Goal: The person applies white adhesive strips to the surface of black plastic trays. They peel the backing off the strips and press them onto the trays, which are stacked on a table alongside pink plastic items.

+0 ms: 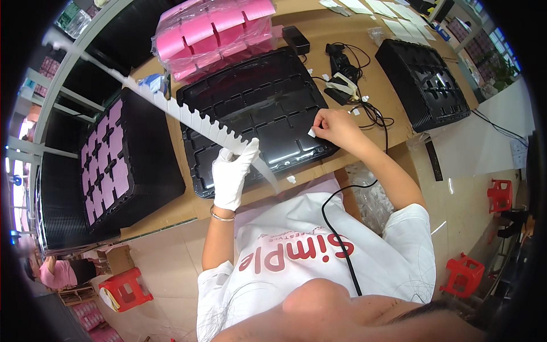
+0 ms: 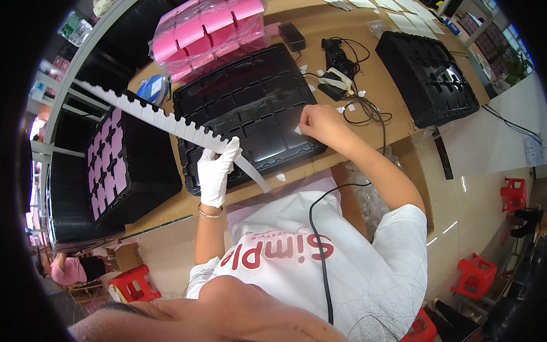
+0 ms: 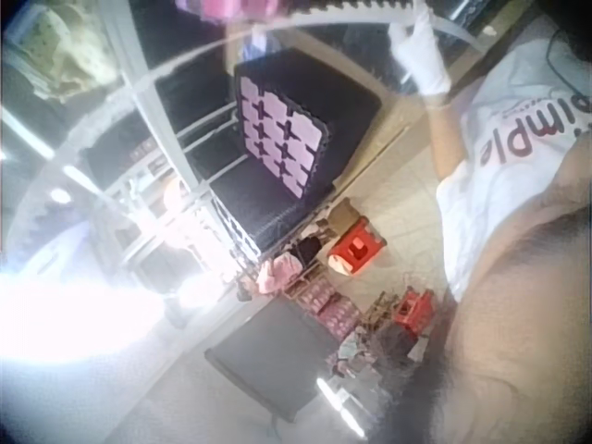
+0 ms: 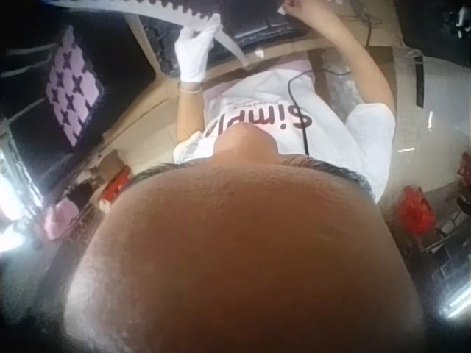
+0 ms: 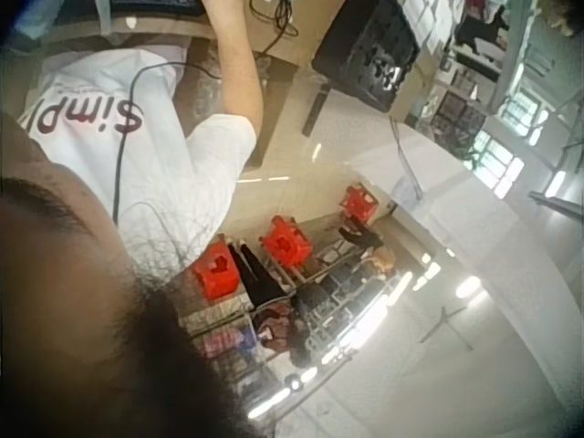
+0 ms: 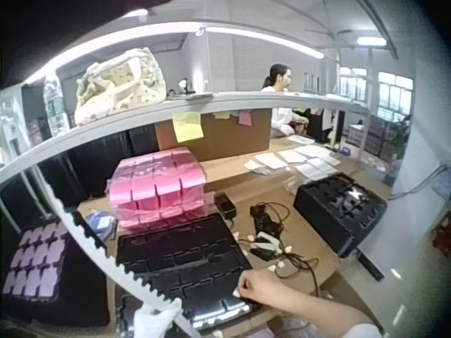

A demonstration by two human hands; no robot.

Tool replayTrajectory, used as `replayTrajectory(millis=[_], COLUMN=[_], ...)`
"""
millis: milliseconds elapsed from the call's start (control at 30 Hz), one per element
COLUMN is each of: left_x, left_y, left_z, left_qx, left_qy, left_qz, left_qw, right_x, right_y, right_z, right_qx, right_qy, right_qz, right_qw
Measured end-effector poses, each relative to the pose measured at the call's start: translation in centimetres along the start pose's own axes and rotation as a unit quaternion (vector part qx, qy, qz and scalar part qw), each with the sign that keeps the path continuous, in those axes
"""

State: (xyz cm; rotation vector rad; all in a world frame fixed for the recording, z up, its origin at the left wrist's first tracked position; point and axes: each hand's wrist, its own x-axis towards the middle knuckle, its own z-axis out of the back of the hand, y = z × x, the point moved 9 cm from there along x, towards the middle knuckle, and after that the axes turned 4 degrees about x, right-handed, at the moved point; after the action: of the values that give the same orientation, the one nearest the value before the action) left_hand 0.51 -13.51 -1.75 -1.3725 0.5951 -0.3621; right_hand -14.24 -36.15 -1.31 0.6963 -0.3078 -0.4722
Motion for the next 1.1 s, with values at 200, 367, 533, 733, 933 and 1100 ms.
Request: replayTrajectory(millis=[200,367,533,733,933,1100], left_x=[0.1,-2.3,-8.4,-8.2,-2.2,-1.0], left_y=[0.1,-0.3,4.5,20.7,21.4,20.3], left_z=[0.3,1.7,0.9,-3.4,-2.8,-2.5], left_qx=[-0.020,0.119,0.335,0.390,0.457,0.485], left_qy=[0.003,-0.036,0.085,0.291,0.188,0.174], left_qz=[0.005,-0.129,-0.249,-0.133,-0.040,-0.008], left_qw=[1.000,0.984,0.905,0.863,0.869,0.857], right_x=[-0.7,-6.3,-20.1,-40.0,-18.6,2.9], right_y=[1.1,-0.3,-16.1,-40.8,-11.8,10.3], right_z=[-0.1,4.6,13.2,3.8,16.9,12.0], right_qx=[0.014,0.320,0.081,-0.411,-0.420,-0.135], right_qy=[0.000,-0.019,-0.528,-0.236,-0.585,-0.383], right_qz=[0.015,-0.022,-0.103,-0.558,-0.104,0.370], right_qw=[1.000,0.947,0.839,0.682,0.686,0.836])
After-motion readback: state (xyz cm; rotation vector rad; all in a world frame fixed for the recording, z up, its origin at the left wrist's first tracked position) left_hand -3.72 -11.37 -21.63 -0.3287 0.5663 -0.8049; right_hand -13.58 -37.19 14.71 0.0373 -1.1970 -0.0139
